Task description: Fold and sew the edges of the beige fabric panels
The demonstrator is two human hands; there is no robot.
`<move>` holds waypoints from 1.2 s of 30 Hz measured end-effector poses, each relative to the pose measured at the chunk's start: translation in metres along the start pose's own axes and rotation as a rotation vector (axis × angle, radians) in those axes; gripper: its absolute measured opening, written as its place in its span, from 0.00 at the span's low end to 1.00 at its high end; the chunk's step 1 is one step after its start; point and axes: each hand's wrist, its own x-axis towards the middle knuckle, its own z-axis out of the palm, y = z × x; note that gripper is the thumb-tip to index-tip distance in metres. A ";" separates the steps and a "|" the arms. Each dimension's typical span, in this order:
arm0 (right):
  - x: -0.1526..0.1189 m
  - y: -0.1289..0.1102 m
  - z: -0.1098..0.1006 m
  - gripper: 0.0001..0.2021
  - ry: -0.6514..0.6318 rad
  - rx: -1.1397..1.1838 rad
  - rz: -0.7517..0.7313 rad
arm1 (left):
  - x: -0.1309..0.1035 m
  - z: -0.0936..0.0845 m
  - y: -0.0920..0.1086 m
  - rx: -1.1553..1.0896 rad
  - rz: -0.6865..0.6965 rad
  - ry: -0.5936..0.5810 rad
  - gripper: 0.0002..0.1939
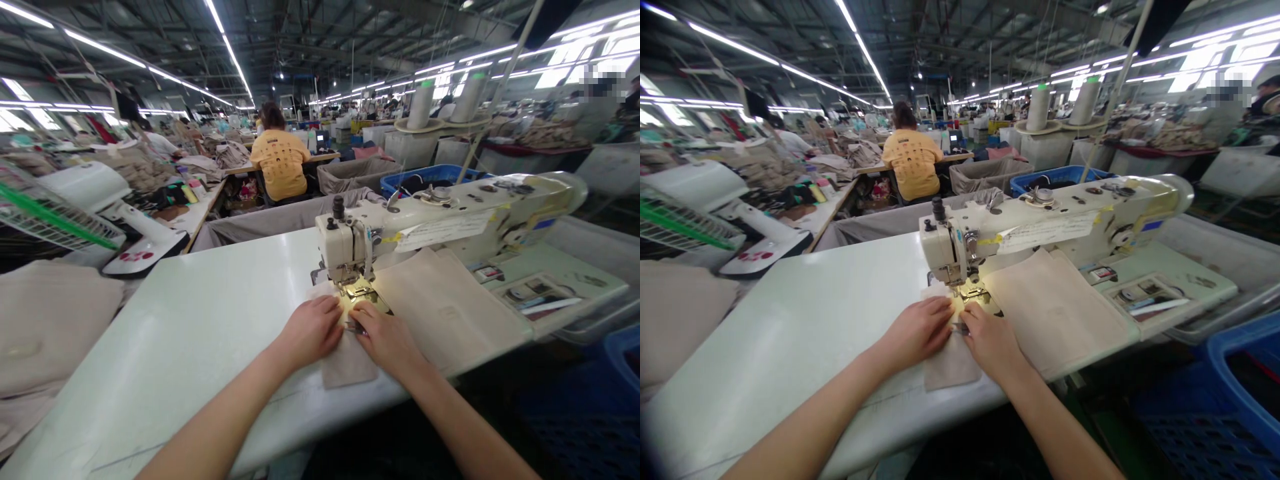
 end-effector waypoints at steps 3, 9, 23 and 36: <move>0.008 0.001 0.000 0.11 0.011 -0.016 0.018 | 0.002 0.004 -0.006 0.018 -0.027 0.024 0.13; 0.002 -0.001 0.002 0.13 0.012 -0.042 0.025 | -0.002 0.009 0.000 0.034 -0.016 0.051 0.13; 0.002 -0.001 0.001 0.12 0.010 -0.031 0.043 | -0.002 0.005 0.002 0.017 -0.013 0.017 0.13; 0.015 0.002 0.001 0.13 -0.003 -0.050 0.060 | 0.001 0.009 -0.004 0.033 -0.045 0.041 0.15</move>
